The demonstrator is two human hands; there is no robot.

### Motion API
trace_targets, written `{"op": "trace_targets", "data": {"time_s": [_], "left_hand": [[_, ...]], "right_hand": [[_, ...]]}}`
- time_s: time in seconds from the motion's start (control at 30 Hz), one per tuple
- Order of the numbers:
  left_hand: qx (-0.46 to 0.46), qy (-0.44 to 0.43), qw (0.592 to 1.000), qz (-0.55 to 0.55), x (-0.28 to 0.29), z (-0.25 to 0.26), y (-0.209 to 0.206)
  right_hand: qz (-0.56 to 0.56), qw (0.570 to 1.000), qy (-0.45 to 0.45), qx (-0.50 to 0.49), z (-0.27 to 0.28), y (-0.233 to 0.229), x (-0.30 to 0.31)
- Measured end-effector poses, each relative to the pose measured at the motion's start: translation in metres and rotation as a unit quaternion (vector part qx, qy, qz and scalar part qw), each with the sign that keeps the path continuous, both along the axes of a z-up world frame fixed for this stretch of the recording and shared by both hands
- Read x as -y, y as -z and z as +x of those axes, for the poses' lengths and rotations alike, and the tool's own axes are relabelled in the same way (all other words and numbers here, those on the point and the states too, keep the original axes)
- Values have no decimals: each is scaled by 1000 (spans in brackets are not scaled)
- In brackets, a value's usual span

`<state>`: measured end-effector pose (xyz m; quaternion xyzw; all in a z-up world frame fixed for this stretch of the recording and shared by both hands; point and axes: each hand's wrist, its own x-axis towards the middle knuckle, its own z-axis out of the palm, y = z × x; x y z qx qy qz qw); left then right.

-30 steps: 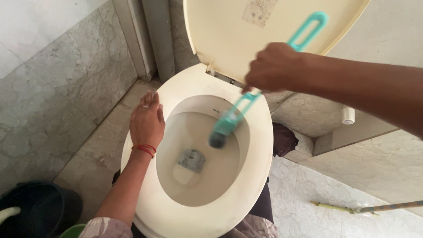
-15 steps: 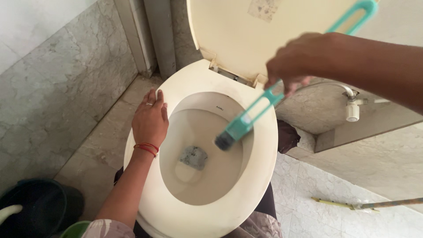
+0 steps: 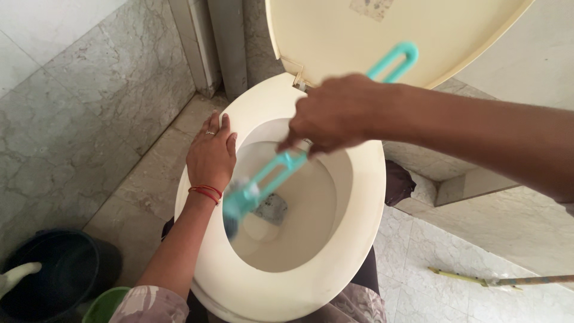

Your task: The person uses a teal toilet brush to scrub the inside of a white toilet bowl. They repeatedly scrub the bowl's interior surfaces, including the rim and water line, while holding the toilet seat with their left hand for stability.

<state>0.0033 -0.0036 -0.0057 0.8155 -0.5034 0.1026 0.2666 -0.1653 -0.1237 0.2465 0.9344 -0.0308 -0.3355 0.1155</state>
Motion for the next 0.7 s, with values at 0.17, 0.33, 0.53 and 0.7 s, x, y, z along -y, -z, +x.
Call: {"op": "trace_targets", "data": {"time_s": [0.17,0.33,0.53,0.7], "left_hand": [[5,1,1000,-10,-1,-2,-2],[3,10,1000,-13,-3,-2,-2],[-5,8,1000,-10,-4,-2,-3],[-12,1,1000,-5,-2,-1,-4]], "right_hand": [[-168,983,-37,68,-5,-10,29],[-181,978,89,-57,-41,4,55],[-13,981,113,-154,-57,21,41],[62,995,37,-71,-30,6,-4]]}}
